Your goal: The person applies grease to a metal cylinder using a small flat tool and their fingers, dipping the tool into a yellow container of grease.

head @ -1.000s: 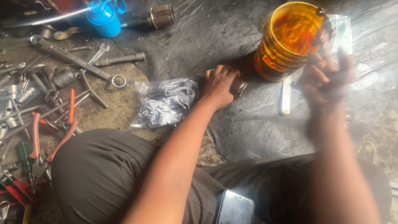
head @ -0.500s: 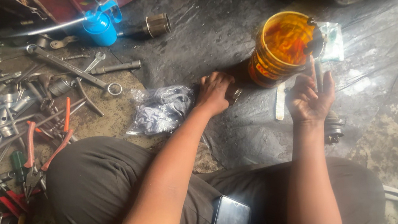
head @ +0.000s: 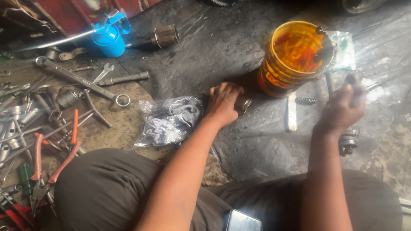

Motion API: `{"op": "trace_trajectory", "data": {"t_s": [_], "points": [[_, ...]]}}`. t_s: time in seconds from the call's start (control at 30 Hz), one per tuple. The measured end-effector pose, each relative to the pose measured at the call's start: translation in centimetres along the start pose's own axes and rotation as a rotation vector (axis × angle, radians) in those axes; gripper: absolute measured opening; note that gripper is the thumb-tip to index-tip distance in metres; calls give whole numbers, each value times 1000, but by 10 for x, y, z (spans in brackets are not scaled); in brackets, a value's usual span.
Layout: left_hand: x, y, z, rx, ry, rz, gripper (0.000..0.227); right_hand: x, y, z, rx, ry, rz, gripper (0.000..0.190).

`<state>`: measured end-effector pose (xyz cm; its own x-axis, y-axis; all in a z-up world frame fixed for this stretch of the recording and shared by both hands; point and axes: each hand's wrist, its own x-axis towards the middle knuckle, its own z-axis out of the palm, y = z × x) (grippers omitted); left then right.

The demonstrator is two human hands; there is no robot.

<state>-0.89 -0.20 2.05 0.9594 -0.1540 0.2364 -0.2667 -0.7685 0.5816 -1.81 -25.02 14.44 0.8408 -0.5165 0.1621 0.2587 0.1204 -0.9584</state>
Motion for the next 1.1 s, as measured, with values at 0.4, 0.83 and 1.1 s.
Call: {"op": "trace_trajectory", "data": {"t_s": [0.4,0.83,1.1], "points": [[2,4,-4,35,0,-19,60,3,-18,34,-886,-610,137,98],[2,6,-9,33,-28,-37,61,11,36,-8,634,-489,756,59],[0,4,-6,34,-39,-27,59,20,67,-18,190,-431,191,50]]}}
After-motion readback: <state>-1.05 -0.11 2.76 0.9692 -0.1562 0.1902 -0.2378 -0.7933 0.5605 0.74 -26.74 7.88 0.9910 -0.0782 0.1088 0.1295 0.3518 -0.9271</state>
